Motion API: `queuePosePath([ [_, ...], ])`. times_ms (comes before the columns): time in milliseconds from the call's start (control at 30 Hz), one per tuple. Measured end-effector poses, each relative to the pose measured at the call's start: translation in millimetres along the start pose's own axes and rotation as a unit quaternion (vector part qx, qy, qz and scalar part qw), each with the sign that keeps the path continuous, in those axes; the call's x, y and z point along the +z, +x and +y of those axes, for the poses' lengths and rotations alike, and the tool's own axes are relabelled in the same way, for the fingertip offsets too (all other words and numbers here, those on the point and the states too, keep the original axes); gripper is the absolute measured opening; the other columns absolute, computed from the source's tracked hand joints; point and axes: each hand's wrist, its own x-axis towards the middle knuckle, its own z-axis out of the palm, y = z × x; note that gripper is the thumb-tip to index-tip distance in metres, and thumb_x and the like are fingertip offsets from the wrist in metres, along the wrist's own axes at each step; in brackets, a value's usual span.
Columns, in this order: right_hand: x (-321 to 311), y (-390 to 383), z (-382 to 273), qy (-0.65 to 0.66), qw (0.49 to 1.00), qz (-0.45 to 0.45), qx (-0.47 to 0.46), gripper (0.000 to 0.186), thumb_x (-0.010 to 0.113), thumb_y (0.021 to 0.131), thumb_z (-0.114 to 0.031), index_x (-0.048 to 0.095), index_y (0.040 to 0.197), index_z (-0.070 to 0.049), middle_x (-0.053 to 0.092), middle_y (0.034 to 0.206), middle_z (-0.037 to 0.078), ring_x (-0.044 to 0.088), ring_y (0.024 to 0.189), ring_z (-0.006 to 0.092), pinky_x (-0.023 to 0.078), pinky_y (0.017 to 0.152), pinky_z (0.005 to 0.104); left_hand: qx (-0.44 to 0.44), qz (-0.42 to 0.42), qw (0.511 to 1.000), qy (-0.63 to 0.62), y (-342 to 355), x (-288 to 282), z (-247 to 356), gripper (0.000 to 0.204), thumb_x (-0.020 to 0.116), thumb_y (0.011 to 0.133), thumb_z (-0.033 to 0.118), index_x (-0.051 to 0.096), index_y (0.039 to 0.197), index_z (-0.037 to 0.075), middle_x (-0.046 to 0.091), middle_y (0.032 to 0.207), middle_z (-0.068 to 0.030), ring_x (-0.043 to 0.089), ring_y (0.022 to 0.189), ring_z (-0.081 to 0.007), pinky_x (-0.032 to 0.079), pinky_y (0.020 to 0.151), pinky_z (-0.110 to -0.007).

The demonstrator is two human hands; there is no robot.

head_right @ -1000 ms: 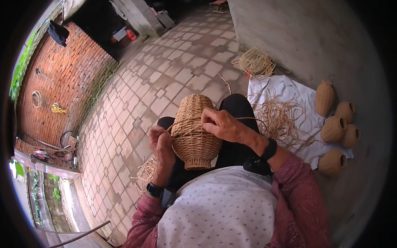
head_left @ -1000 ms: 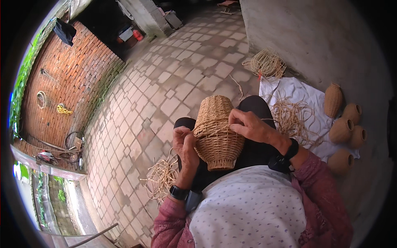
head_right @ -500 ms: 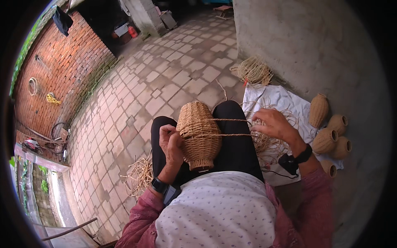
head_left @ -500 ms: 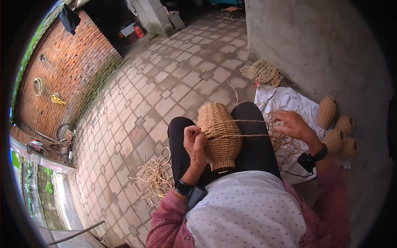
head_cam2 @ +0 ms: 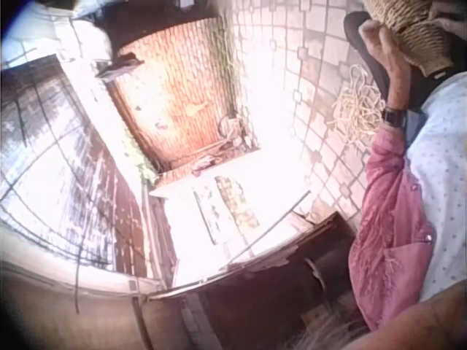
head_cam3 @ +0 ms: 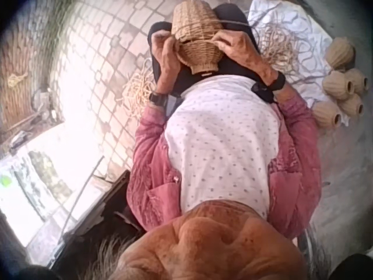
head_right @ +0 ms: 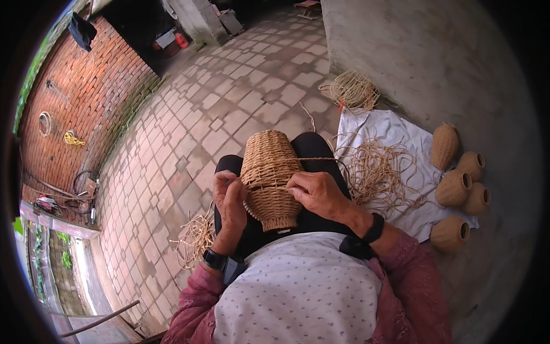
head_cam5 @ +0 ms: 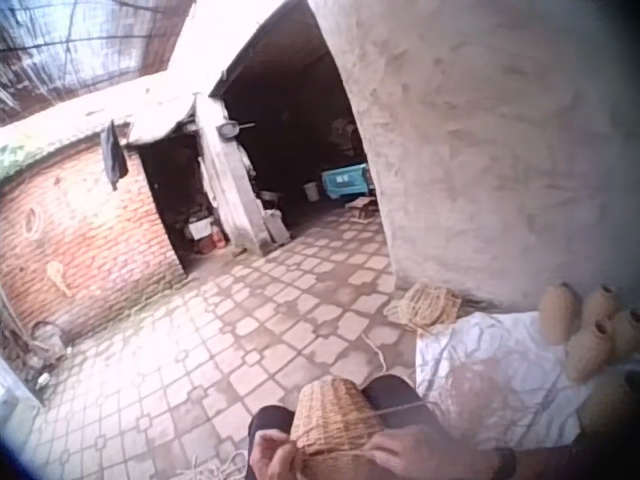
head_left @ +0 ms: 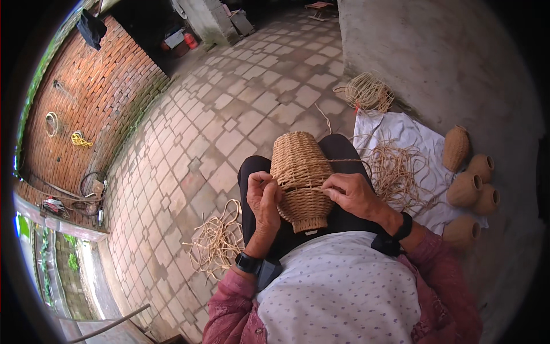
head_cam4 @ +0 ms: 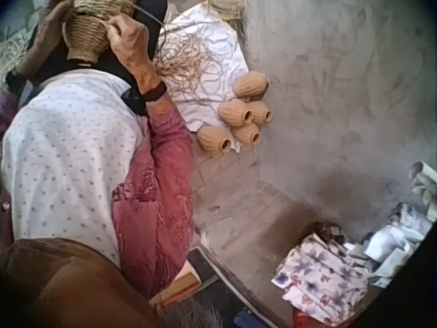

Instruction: Weaving a basket using dried plant fibers or rope.

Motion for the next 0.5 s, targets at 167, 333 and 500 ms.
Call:
queuePosePath([
  [167, 2.0, 9.2, 14.3, 0.048, 0.999, 0.012, -0.005, 0.011, 0.068, 0.086, -0.007, 0.069, 0.094, 0.000, 0.067, 0.078, 0.009, 0.064, 0.069, 0.0172, 0.049, 0.063, 0.0293, 0.008, -0.005, 0.992, 0.126, 3.4, -4.9, 14.6, 0.021, 0.057, 0.093, 0.008, 0.050, 0.112, 0.010, 0.049, 0.075, 0.0025, 0.044, 0.064, -0.0068, 0.035, 0.057, -0.021],
  [333, 4.5, 16.8, 15.5, 0.071, 0.990, 0.007, 0.121, 0.009, 0.068, 0.083, -0.007, 0.066, 0.086, 0.001, 0.066, 0.072, 0.009, 0.061, 0.065, 0.0160, 0.048, 0.062, 0.0293, 0.270, -0.048, 0.834, 0.480, -3.0, 10.0, 38.0, 0.018, 0.069, 0.080, 0.001, 0.066, 0.097, 0.007, 0.057, 0.084, -0.0071, 0.055, 0.077, -0.0217, 0.045, 0.071, -0.034],
  [500, 3.0, 27.7, 16.5, 0.021, 0.994, 0.005, 0.107, 0.014, 0.069, 0.078, -0.011, 0.062, 0.078, 0.001, 0.063, 0.067, 0.009, 0.060, 0.061, 0.0173, 0.048, 0.061, 0.0309, 0.342, -0.204, 0.723, 0.565, -7.8, 31.6, 40.1, 0.016, 0.075, 0.075, 0.010, 0.071, 0.090, 0.015, 0.051, 0.076, 0.0000, 0.050, 0.072, -0.0197, 0.033, 0.064, -0.036],
])
